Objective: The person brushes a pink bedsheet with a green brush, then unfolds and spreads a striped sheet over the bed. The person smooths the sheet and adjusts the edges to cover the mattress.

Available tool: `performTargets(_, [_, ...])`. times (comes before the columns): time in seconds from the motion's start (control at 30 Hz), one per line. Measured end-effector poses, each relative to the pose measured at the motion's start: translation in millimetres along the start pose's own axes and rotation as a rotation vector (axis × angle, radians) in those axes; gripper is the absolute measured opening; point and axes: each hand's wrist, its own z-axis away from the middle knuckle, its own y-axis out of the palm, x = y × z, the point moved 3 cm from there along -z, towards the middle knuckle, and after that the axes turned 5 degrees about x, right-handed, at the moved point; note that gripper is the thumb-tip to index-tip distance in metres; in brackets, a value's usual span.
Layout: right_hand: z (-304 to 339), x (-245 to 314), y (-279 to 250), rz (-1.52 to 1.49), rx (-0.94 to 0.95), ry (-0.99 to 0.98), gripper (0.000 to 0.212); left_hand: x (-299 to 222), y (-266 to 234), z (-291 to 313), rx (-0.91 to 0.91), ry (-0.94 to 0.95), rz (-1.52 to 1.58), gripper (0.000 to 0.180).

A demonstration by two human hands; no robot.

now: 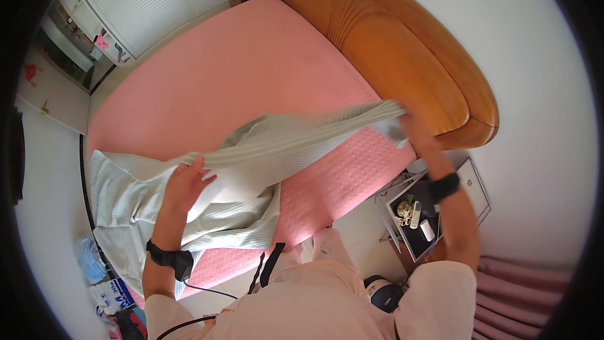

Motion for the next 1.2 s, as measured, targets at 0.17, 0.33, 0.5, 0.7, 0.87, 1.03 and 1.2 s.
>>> performTargets(0.17, [-25.3,83.2,-174.4,0.166,-0.176,-0.399,0.029,-90.3,70.8,-0.4,0.069,0.361,-0.017,0.014])
performTargets(0.33, [-70.8,116.6,-267.1,0.279,-0.290,-0.257,0.013,-139.4,121.6,0.6,0.133,0.489,-0.114,0.027])
performTargets(0.5, [-149.9,82.2,-246.0,0.290,-0.101,-0.400,0.014,-123.5,137.2,-59.2,0.213,0.349,-0.186,0.029])
performTargets(0.7, [-319.5,10.9,-119.1,0.435,0.096,-0.399,0.019,-111.9,81.1,-230.3,0.005,-0.013,-0.187,0.032])
performTargets(0.87, [-456.7,38.5,-37.7,0.457,-0.191,-0.541,0.023,-180.7,14.4,-349.8,-0.073,0.078,-0.247,0.041])
performTargets(1.03, [-479.2,21.6,74.8,0.228,-0.271,-0.864,0.028,-133.1,-32.6,-353.2,-0.317,0.200,-0.338,0.069])
performTargets(1.2, [-351.3,-127.4,237.2,0.176,0.376,-0.549,0.033,38.5,-124.5,-255.8,-0.427,0.140,-0.434,0.040])
